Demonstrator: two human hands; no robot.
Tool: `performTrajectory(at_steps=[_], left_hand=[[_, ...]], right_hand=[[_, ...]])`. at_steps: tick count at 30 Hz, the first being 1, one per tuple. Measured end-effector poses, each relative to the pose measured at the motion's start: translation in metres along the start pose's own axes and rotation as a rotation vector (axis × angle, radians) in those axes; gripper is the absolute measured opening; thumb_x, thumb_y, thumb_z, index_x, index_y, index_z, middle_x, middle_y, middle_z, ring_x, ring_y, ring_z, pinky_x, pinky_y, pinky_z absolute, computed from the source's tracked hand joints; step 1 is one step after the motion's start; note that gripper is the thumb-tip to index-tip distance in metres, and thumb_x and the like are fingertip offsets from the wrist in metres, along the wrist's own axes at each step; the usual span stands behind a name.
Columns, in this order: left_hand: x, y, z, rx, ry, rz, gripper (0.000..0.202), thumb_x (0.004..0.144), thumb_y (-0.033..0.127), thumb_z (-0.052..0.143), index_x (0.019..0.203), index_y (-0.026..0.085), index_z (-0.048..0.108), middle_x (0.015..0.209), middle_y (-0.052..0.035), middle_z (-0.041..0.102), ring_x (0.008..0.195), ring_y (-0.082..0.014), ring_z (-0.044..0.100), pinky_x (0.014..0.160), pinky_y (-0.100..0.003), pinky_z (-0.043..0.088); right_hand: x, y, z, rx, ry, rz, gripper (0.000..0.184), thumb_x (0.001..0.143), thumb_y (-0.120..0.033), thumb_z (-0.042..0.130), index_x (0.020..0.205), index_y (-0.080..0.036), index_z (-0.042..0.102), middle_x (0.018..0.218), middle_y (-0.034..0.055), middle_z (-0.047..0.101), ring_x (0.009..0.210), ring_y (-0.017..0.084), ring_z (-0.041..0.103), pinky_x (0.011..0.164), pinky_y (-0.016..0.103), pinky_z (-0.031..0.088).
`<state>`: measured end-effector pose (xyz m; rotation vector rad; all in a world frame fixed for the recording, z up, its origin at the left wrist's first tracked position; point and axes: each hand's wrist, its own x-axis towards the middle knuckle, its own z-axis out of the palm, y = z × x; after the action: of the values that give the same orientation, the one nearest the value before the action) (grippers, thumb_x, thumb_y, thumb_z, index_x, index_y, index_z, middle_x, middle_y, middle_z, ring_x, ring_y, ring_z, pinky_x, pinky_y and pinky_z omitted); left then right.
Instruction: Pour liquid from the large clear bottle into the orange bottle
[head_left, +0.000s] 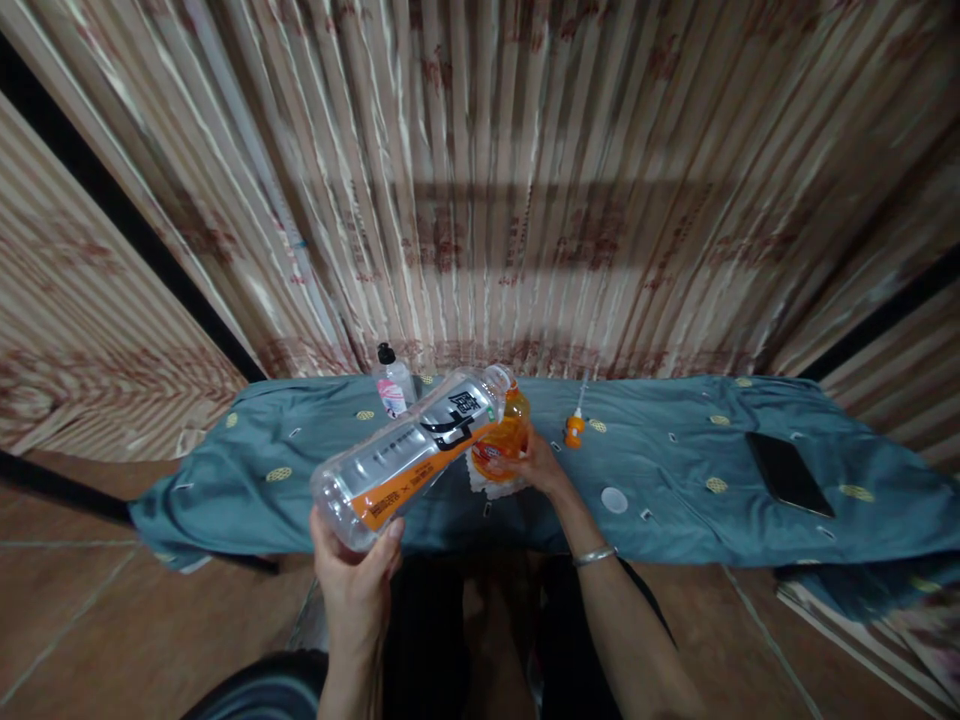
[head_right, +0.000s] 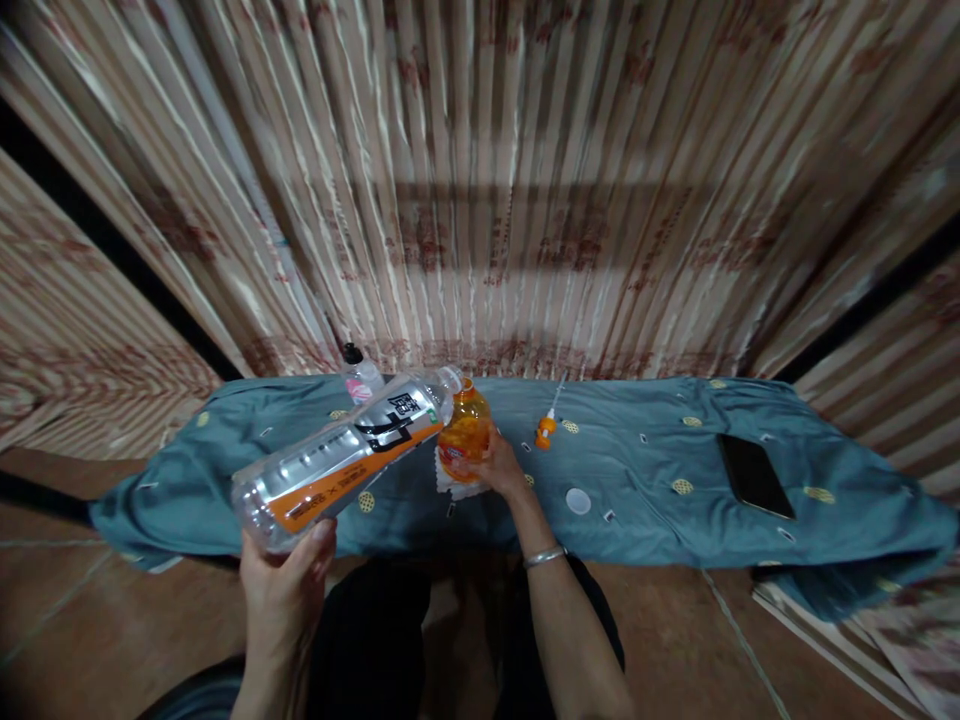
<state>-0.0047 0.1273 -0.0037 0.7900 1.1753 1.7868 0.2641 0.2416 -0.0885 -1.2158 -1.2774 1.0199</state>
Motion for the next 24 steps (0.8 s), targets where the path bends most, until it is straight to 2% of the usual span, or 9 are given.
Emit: performTrajectory(at_steps=[5,12,18,24], left_hand=[[-0.0008,0.0019,0.0043,-0.027,0.016,0.013,0.084,0.054,0.034,0.109,0.119,0.024,0.057,0.074,0.0082,0.065,0.041,-0.0067,0.047,0.040,-0.019,0.035],[0.0034,0.0059,0.0004,-0.023,-0.011,-0.001,0.083,0.051,0.028,0.110,0.114,0.023,0.057,0.068,0.0091,0.063,0.040,-0.0075,0.048,0.040,-0.018,0.036],[0.0058,0.0075,-0.0014,-0.009,0.037,-0.010,0.084,0.047,0.026,0.109,0.113,0.023,0.058,0.070,0.0062,0.070,0.040,-0.0087,0.050,0.041,-0.020,0.041],[0.0045,0.0096,0.0015,-0.012,-0.012,0.014,0.079,0.053,0.028,0.109,0.113,0.022,0.058,0.068,0.0086,0.065,0.040,-0.0080,0.050,0.040,-0.019,0.038]], right_hand=[[0.0007,-0.0013,-0.0011,-0.032,-0.016,0.016,0.075,0.058,-0.034,0.105,0.124,-0.028,0.068,0.129,0.0068,0.087,0.123,0.035,0.082,0.117,0.056,0.062],[0.0023,0.0029,-0.0011,-0.063,-0.013,0.005,0.077,0.059,-0.036,0.106,0.126,-0.027,0.068,0.131,0.0089,0.085,0.126,0.036,0.080,0.116,0.055,0.061],[0.0047,0.0066,-0.0015,-0.083,-0.051,-0.013,0.075,0.062,-0.038,0.105,0.125,-0.027,0.068,0.130,0.0083,0.085,0.127,0.036,0.079,0.117,0.056,0.061],[0.0041,0.0058,-0.0024,-0.064,-0.033,-0.019,0.080,0.060,-0.039,0.105,0.129,-0.027,0.067,0.133,0.0103,0.084,0.129,0.037,0.079,0.119,0.057,0.059]])
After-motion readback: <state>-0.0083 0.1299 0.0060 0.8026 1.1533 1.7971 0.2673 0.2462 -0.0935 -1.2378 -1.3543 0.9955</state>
